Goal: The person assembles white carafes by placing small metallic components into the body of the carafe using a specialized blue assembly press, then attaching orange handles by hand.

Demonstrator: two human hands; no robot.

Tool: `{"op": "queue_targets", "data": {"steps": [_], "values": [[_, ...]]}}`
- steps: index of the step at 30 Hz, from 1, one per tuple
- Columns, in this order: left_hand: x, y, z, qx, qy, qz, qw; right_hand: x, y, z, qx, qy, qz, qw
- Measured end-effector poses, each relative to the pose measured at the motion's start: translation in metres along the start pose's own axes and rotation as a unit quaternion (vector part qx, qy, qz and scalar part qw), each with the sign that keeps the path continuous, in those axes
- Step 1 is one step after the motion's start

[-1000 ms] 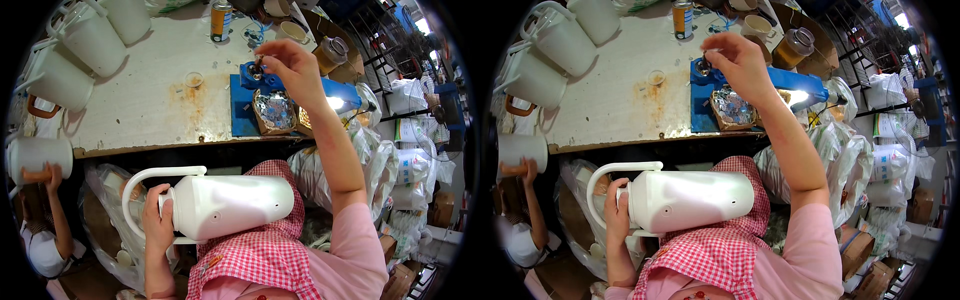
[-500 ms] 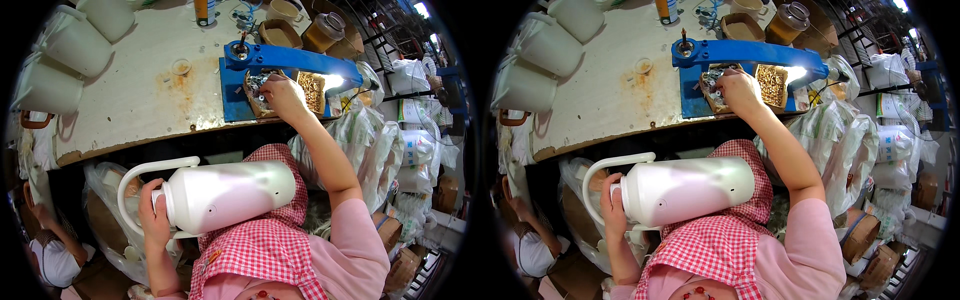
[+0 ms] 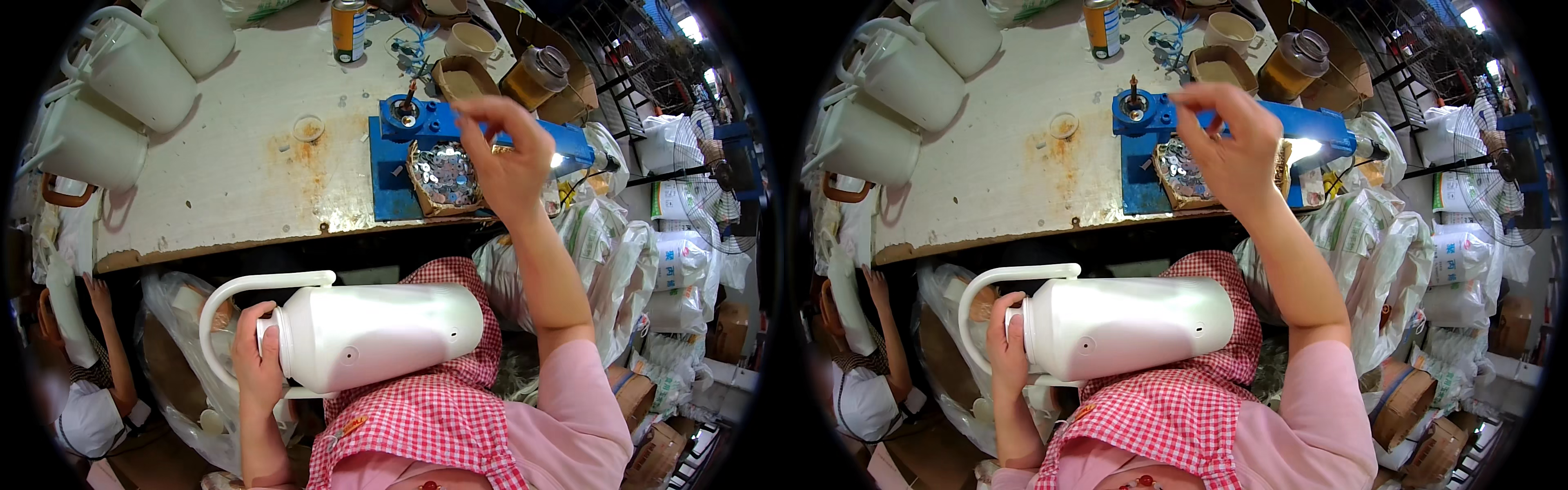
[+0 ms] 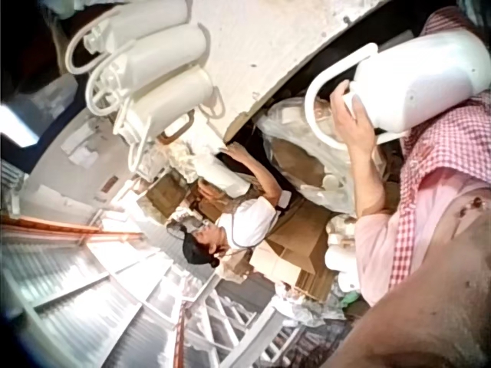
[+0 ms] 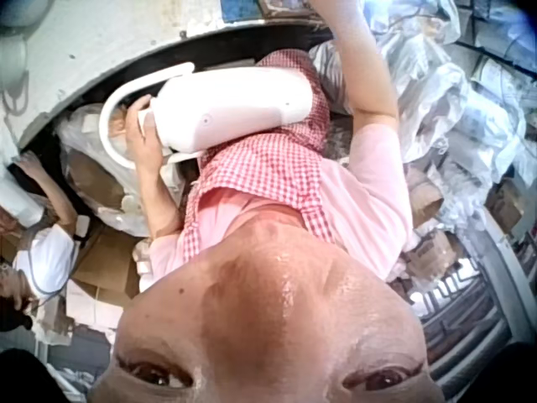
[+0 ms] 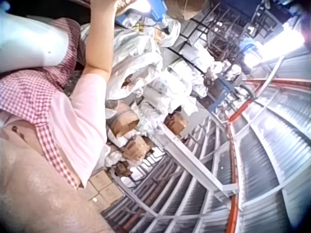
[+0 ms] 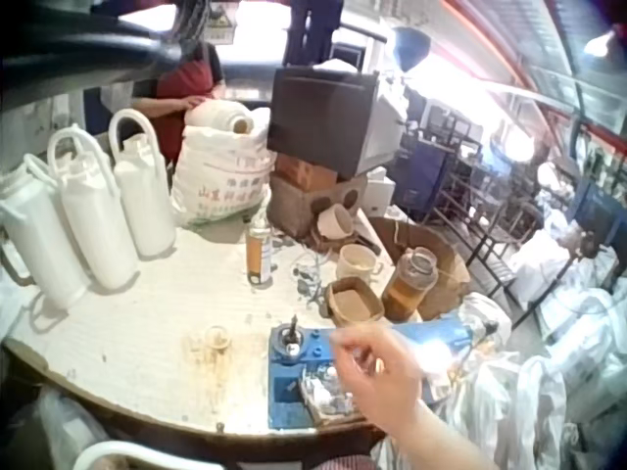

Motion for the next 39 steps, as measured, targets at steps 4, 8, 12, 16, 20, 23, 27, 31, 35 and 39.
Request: {"op": "queue_targets", "data": {"steps": [4,8,12,16,20,23,27,31,35,39], "values": [[-0.001,-0.001,0.004,0.009,-0.003,0.000,1.000,0.032,0.031,-0.002,0.018,-0.080,-0.069,0.994],[-0.003,-0.002,0.005,0.019,0.006,-0.005,1.000,0.029,0.039,-0.011,-0.062,-0.206,-0.074,0.974],[-0.002,-0.002,0.000,0.025,-0.011,-0.007,1.000,0.028,0.038,-0.015,-0.089,-0.256,-0.072,0.960],[0.001,0.000,-0.001,0.012,-0.010,-0.013,1.000,0.026,0.031,-0.009,-0.104,-0.258,-0.076,0.957],[-0.013,-0.044,0.003,-0.007,-0.024,-0.107,0.994,-0.021,0.000,0.011,0.029,-0.097,-0.041,0.994],[-0.031,-0.098,-0.007,-0.061,-0.049,-0.249,0.965,-0.083,-0.011,0.018,0.093,0.069,0.212,0.970],[-0.017,-0.142,0.001,-0.097,-0.038,-0.295,0.950,-0.093,0.031,0.079,0.386,0.251,0.356,0.813],[0.057,-0.143,-0.022,-0.290,-0.110,-0.232,0.922,-0.030,0.053,0.086,0.352,0.242,0.245,0.870],[0.117,-0.100,-0.084,-0.208,-0.023,-0.117,0.971,-0.010,0.033,0.043,0.397,0.249,0.136,0.873],[0.178,-0.046,-0.087,-0.126,0.006,-0.002,0.992,-0.006,-0.008,-0.014,0.361,0.287,0.051,0.886]]}}
Point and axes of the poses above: each hand's wrist, its own x-axis towards the middle knuckle, its own y-axis out of the palm, z = x × y, the point moved 1 cm from there along x, towards the middle knuckle, and after that the axes turned 11 degrees about -x, right-handed, at the moved point
